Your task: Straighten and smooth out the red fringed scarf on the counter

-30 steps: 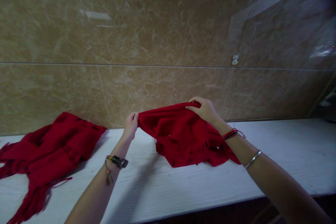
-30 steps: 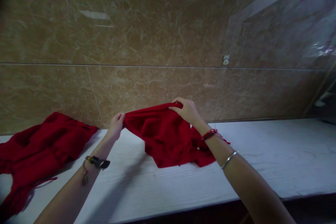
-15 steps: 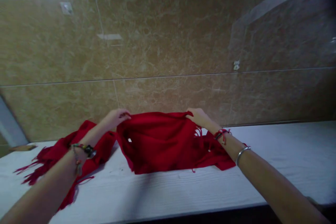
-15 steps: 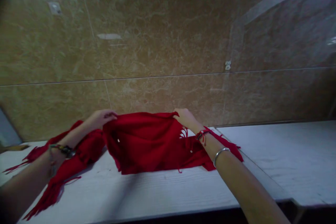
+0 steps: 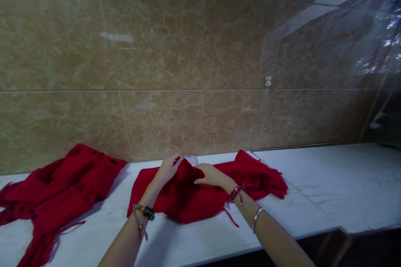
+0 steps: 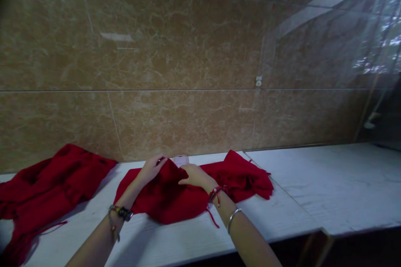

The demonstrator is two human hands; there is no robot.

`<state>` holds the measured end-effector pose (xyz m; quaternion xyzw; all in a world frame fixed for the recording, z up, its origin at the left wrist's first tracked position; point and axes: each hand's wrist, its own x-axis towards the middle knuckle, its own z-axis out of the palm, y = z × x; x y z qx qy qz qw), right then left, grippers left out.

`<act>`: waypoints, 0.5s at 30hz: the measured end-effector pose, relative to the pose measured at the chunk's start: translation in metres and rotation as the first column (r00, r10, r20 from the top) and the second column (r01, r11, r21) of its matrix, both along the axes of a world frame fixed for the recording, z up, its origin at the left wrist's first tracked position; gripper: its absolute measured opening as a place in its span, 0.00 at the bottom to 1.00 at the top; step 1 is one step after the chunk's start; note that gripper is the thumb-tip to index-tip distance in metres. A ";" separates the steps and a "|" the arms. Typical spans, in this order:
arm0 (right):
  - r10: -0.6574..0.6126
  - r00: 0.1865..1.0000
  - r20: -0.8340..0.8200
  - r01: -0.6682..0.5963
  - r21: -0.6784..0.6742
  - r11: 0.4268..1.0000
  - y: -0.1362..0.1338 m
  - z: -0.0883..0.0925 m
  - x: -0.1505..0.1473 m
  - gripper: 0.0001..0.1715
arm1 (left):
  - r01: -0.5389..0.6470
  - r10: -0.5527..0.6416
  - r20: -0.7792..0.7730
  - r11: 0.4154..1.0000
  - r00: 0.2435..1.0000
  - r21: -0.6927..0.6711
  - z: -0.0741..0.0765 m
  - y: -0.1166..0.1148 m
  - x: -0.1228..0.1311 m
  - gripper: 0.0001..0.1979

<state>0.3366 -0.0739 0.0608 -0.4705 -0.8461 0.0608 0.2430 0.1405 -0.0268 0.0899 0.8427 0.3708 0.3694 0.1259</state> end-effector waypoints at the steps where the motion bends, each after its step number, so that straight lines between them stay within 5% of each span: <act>1: -0.054 0.998 -0.019 0.054 -0.002 0.999 0.002 -0.007 -0.003 0.20 | -0.016 0.017 0.035 1.000 0.999 -0.005 -0.003 0.001 -0.001 0.14; 5: -0.294 0.947 -0.133 0.295 -0.012 0.955 0.013 -0.031 0.000 0.13 | -0.063 0.068 0.155 0.997 0.986 -0.035 -0.022 0.011 -0.012 0.15; 10: -0.284 0.927 -0.245 0.279 -0.055 0.959 0.024 -0.040 0.019 0.11 | -0.098 0.116 0.174 0.989 0.978 -0.109 -0.049 0.023 -0.022 0.14; 15: -0.378 0.926 -0.029 0.374 -0.078 0.924 0.017 -0.038 0.039 0.10 | -0.085 0.183 0.276 0.940 0.943 -0.331 -0.052 0.024 -0.033 0.16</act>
